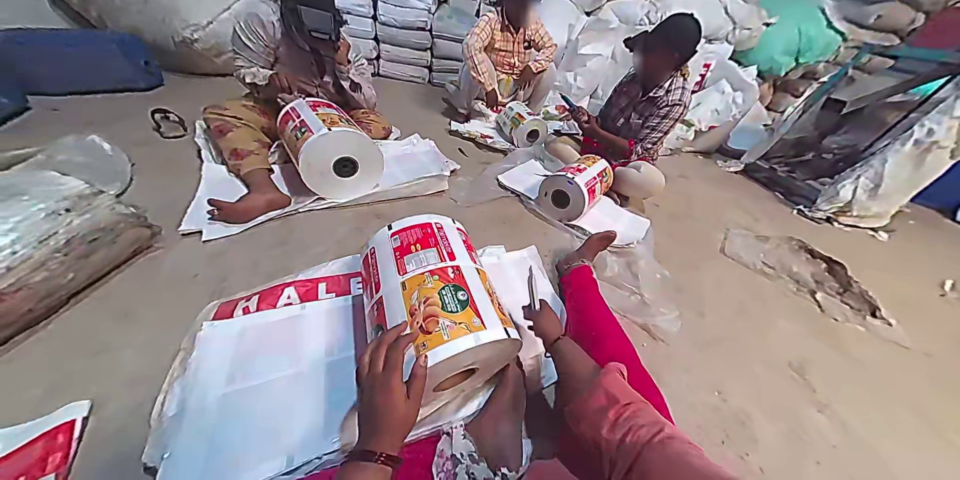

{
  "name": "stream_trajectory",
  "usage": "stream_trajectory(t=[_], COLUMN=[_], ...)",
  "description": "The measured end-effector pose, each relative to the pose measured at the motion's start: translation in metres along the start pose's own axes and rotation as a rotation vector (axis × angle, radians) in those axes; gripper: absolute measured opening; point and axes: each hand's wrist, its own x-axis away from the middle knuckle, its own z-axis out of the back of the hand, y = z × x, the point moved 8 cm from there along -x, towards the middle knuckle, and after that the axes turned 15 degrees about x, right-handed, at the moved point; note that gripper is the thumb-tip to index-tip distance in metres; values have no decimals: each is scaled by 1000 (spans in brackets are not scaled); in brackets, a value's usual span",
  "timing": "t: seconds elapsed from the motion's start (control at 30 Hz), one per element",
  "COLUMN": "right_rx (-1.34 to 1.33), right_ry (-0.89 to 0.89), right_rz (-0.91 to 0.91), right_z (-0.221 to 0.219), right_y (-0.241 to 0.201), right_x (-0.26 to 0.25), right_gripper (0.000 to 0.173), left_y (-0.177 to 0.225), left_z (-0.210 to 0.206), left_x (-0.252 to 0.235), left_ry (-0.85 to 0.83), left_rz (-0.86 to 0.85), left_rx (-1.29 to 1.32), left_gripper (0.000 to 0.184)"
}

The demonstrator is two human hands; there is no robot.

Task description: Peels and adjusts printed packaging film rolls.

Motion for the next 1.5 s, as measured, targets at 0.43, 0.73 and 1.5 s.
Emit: stream_trajectory(t=[0.43,0.73,1.5], right_rx=[58,30,60], right_ry=[408,429,418], right_rz=[709,718,707], right_z=[-7,-6,-7], right_y=[-101,-92,-94], right_x=[108,101,104], right_gripper=[20,20,22], left_y=[-3,-1,-3], left_z=[0,-4,-1], left_x=[-1,-3,-2], left_ry=[-17,-12,-18], left_rz=[23,14,9], left_rx=[33,45,75], left_gripper=[51,49,50])
